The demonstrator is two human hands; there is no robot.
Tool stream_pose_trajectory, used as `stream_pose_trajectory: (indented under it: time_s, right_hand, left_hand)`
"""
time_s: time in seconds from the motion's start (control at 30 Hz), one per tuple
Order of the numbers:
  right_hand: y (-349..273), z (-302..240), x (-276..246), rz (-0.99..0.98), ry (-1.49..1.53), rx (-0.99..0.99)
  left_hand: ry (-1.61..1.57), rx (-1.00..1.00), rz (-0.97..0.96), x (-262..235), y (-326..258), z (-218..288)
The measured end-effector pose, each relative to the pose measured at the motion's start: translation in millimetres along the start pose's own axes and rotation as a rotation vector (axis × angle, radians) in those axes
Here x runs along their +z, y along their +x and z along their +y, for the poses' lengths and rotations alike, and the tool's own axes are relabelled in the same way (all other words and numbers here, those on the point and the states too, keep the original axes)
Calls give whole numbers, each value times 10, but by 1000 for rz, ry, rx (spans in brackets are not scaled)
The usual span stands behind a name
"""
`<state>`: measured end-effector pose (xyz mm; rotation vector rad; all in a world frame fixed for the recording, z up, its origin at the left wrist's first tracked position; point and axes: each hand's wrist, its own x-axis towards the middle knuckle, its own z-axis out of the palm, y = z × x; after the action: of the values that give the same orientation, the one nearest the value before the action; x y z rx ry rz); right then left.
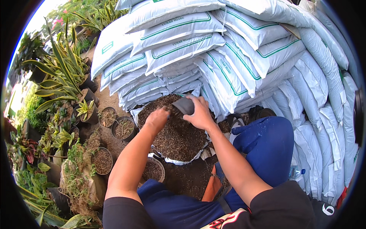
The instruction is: The person fills several small black plastic pots with soil from a large open bag, using another small pot as a scoop to transfer the soil.
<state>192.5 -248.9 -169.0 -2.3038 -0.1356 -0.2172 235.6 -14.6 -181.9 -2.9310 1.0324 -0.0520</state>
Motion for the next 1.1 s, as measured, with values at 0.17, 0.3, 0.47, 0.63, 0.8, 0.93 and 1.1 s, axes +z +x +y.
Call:
stream_pose_trajectory:
  time_s: [0.17, 0.3, 0.47, 0.63, 0.8, 0.93, 1.1]
  right_hand:
    - [217, -160, -299, -34, 77, -248]
    - [328, 130, -273, 69, 87, -205]
    - [272, 942, 73, 224, 27, -29]
    - [-149, 1003, 544, 259, -155, 397]
    - [-402, 501, 807, 228, -36, 803]
    - [-309, 427, 827, 228, 48, 873]
    - [-146, 529, 646, 195, 445, 899]
  left_hand:
    - [20, -139, -204, 6, 32, -14]
    - [32, -158, -323, -103, -89, 56]
    - [-88, -189, -423, -158, 36, 143]
    - [-124, -172, -413, -46, -19, 71]
    - [-79, -161, -473, 97, -15, 105]
    - [-51, -153, -418, 196, 99, 148]
    - [-72, -117, -473, -99, 217, 263]
